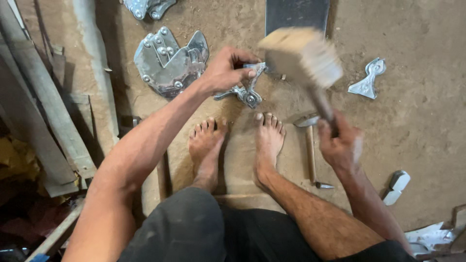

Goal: The person sits on the floor and hammers cast metal hinge/bracket pieces flat with a wooden mallet against a dark metal block, working one piece at a time. They reposition and turn each piece between strikes and set finished pieces with a pile of completed hinges.

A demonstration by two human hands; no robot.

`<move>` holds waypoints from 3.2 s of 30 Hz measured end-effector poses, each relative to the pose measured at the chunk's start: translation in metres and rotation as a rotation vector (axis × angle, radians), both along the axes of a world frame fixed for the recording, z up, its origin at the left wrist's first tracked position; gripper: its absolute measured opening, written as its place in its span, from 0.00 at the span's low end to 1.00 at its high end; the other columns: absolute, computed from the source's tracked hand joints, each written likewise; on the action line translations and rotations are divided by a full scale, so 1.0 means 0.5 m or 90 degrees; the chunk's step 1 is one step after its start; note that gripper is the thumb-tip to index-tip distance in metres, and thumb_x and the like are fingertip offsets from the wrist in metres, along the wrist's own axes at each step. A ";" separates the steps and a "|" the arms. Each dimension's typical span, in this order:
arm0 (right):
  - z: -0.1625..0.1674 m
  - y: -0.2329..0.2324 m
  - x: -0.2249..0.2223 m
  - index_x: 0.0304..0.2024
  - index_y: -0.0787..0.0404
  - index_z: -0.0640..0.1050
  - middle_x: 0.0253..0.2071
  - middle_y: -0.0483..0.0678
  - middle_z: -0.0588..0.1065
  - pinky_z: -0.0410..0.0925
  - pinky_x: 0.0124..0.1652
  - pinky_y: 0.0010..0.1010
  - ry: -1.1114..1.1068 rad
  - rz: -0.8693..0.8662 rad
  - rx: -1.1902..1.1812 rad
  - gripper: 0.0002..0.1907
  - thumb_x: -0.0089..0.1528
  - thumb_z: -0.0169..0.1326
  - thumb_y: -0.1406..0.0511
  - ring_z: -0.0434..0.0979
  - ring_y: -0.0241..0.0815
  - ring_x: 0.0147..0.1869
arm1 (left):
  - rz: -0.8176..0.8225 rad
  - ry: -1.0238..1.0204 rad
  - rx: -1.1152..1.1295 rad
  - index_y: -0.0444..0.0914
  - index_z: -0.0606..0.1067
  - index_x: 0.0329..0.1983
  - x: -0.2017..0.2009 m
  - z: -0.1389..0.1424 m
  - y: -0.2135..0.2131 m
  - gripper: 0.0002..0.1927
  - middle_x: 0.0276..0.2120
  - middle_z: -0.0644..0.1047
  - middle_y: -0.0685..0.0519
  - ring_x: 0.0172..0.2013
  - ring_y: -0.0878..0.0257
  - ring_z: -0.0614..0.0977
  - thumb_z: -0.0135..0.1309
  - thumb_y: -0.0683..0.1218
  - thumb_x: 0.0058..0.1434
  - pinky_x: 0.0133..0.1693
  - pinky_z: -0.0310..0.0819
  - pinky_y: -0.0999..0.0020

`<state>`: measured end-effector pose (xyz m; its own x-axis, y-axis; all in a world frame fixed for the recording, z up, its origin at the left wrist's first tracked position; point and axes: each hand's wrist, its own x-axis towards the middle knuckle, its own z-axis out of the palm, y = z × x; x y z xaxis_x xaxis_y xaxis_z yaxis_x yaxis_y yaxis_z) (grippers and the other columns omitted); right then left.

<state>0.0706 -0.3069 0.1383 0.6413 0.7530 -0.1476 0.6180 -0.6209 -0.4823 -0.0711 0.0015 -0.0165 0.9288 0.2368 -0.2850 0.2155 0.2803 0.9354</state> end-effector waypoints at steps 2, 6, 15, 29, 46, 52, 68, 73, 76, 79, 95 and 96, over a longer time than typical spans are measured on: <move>-0.002 -0.005 0.008 0.49 0.63 0.78 0.23 0.52 0.69 0.63 0.28 0.36 0.001 -0.032 0.008 0.08 0.71 0.58 0.64 0.70 0.42 0.23 | 0.013 0.061 -0.053 0.33 0.80 0.52 -0.008 0.009 -0.010 0.14 0.34 0.81 0.55 0.33 0.70 0.80 0.57 0.37 0.63 0.35 0.77 0.71; 0.005 -0.004 0.014 0.46 0.64 0.77 0.22 0.47 0.65 0.59 0.27 0.31 0.033 -0.089 0.031 0.09 0.73 0.58 0.63 0.62 0.35 0.24 | 0.120 -0.040 -0.176 0.31 0.77 0.58 -0.019 0.025 -0.036 0.18 0.43 0.82 0.54 0.42 0.70 0.82 0.55 0.34 0.65 0.46 0.80 0.73; 0.074 0.048 -0.014 0.50 0.62 0.77 0.22 0.43 0.66 0.60 0.28 0.28 0.044 -0.038 0.068 0.10 0.71 0.60 0.64 0.64 0.31 0.26 | 0.213 0.030 -0.291 0.32 0.77 0.59 -0.003 0.017 -0.055 0.20 0.43 0.84 0.51 0.37 0.67 0.84 0.55 0.32 0.64 0.40 0.82 0.69; 0.048 0.078 -0.011 0.49 0.61 0.78 0.28 0.52 0.70 0.65 0.31 0.35 -0.052 0.063 0.048 0.09 0.71 0.60 0.63 0.72 0.44 0.27 | 0.217 -0.011 -0.314 0.30 0.79 0.54 0.029 0.012 -0.023 0.16 0.40 0.85 0.50 0.35 0.65 0.86 0.58 0.33 0.61 0.37 0.82 0.70; 0.024 0.081 -0.010 0.49 0.62 0.78 0.24 0.54 0.70 0.65 0.28 0.38 -0.025 0.036 0.030 0.12 0.69 0.62 0.62 0.72 0.47 0.24 | 0.195 0.026 -0.236 0.31 0.81 0.49 0.057 0.035 0.017 0.12 0.35 0.85 0.52 0.32 0.66 0.84 0.59 0.32 0.62 0.36 0.83 0.69; 0.010 0.074 -0.008 0.54 0.63 0.78 0.29 0.54 0.74 0.69 0.33 0.37 -0.050 0.057 0.095 0.13 0.72 0.60 0.62 0.77 0.47 0.30 | 0.194 0.013 -0.226 0.30 0.80 0.45 0.064 0.038 0.029 0.09 0.34 0.85 0.51 0.33 0.65 0.86 0.58 0.31 0.62 0.37 0.85 0.68; -0.020 0.060 -0.010 0.53 0.63 0.79 0.31 0.54 0.74 0.66 0.32 0.35 -0.053 0.025 0.069 0.13 0.70 0.60 0.63 0.74 0.44 0.30 | 0.191 -0.039 -0.204 0.29 0.81 0.48 0.069 0.045 0.040 0.13 0.37 0.84 0.51 0.37 0.67 0.84 0.59 0.32 0.60 0.42 0.83 0.72; -0.034 0.023 0.006 0.48 0.64 0.78 0.27 0.51 0.70 0.64 0.31 0.33 -0.003 -0.059 0.092 0.10 0.74 0.58 0.62 0.67 0.39 0.27 | 0.364 -0.028 -0.233 0.32 0.75 0.53 0.024 0.044 0.023 0.15 0.38 0.82 0.49 0.35 0.64 0.81 0.59 0.33 0.63 0.37 0.79 0.70; -0.038 0.015 0.006 0.45 0.64 0.77 0.24 0.50 0.67 0.61 0.30 0.32 0.005 -0.085 0.074 0.10 0.75 0.58 0.62 0.63 0.37 0.26 | 0.517 -0.057 -0.364 0.32 0.70 0.54 0.013 0.046 -0.041 0.15 0.41 0.80 0.47 0.38 0.59 0.83 0.57 0.35 0.65 0.40 0.83 0.64; -0.018 0.023 -0.003 0.48 0.63 0.79 0.23 0.48 0.65 0.60 0.29 0.34 0.023 -0.101 0.061 0.09 0.73 0.58 0.62 0.61 0.37 0.27 | 0.598 -0.082 -0.539 0.33 0.64 0.54 0.033 0.040 -0.114 0.17 0.44 0.78 0.46 0.41 0.55 0.84 0.55 0.35 0.65 0.45 0.85 0.59; 0.027 0.013 -0.018 0.46 0.59 0.77 0.20 0.49 0.65 0.62 0.26 0.34 -0.045 -0.010 0.045 0.10 0.71 0.60 0.59 0.67 0.42 0.22 | 0.604 -0.074 -0.592 0.32 0.59 0.54 0.053 0.031 -0.111 0.17 0.43 0.77 0.40 0.39 0.50 0.86 0.53 0.36 0.68 0.43 0.88 0.54; 0.019 0.011 -0.016 0.46 0.59 0.77 0.20 0.49 0.65 0.62 0.26 0.35 -0.065 0.010 0.069 0.11 0.69 0.60 0.59 0.67 0.42 0.22 | 0.603 -0.065 -0.586 0.33 0.60 0.54 0.055 0.029 -0.110 0.17 0.43 0.78 0.41 0.39 0.51 0.86 0.52 0.35 0.67 0.42 0.88 0.54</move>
<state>0.0624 -0.3015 0.1479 0.6371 0.7708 0.0005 0.6766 -0.5589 -0.4794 -0.0436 -0.0536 -0.0021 0.5393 0.5599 -0.6291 -0.4729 0.8194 0.3238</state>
